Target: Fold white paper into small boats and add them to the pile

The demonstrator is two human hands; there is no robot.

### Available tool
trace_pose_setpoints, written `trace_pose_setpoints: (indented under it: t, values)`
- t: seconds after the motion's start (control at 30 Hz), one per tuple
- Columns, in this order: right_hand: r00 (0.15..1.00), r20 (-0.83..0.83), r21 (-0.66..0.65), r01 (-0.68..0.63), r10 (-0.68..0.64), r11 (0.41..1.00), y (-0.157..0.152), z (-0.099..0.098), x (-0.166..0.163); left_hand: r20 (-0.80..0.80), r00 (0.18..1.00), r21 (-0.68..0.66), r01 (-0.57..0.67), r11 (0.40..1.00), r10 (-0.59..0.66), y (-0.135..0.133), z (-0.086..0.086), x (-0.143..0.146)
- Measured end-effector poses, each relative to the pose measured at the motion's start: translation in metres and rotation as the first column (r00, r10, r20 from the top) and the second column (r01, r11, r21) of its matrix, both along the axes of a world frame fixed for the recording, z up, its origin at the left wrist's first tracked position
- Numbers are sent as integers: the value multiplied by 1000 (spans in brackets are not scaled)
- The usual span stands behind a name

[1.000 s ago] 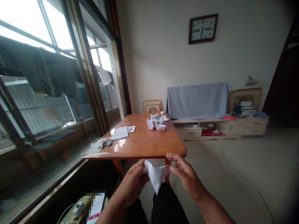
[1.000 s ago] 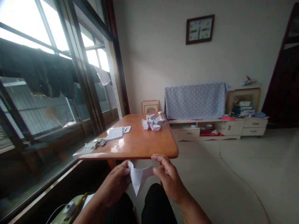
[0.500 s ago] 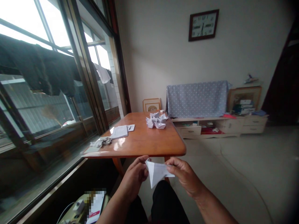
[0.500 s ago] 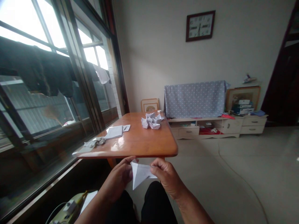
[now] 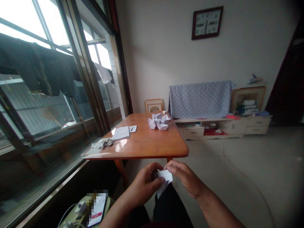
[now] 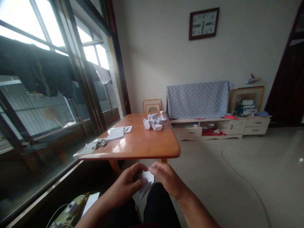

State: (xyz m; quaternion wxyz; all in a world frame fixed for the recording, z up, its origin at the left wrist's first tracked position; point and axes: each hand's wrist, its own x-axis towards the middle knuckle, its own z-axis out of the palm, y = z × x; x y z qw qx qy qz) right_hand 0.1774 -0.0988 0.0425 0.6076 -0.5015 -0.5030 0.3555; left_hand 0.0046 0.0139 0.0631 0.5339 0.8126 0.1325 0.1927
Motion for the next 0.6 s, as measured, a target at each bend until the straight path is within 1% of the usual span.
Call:
trace_pose_setpoints:
  t: [0.1,0.17,0.2,0.27,0.37,0.5,0.6]
  values:
    - [985,-138,35,-95,99,995,-3,-4,2,44,998,-181,60,982,-53,6,-4,0]
    - [974,-191,30,-120,123,992,-4,-6,1,86,992,-271,110,956,-90,8,-7,0]
    - [971,-206,20,-117,119,993,-4,-7,0,96,990,-293,128,948,-104,7,-8,1]
    - [971,-224,-1,-88,85,996,-4,-8,-3,102,989,-288,134,948,-109,5,-10,1]
    - [969,-244,-9,-37,34,999,-2,-10,-5,116,991,-216,86,973,-62,1,-11,1]
    - [969,-246,11,-16,18,1000,1,-15,-3,145,989,-155,28,988,-5,1,-12,2]
    - [968,-249,22,-13,18,1000,2,-16,-1,137,990,-106,-16,994,31,3,-12,3]
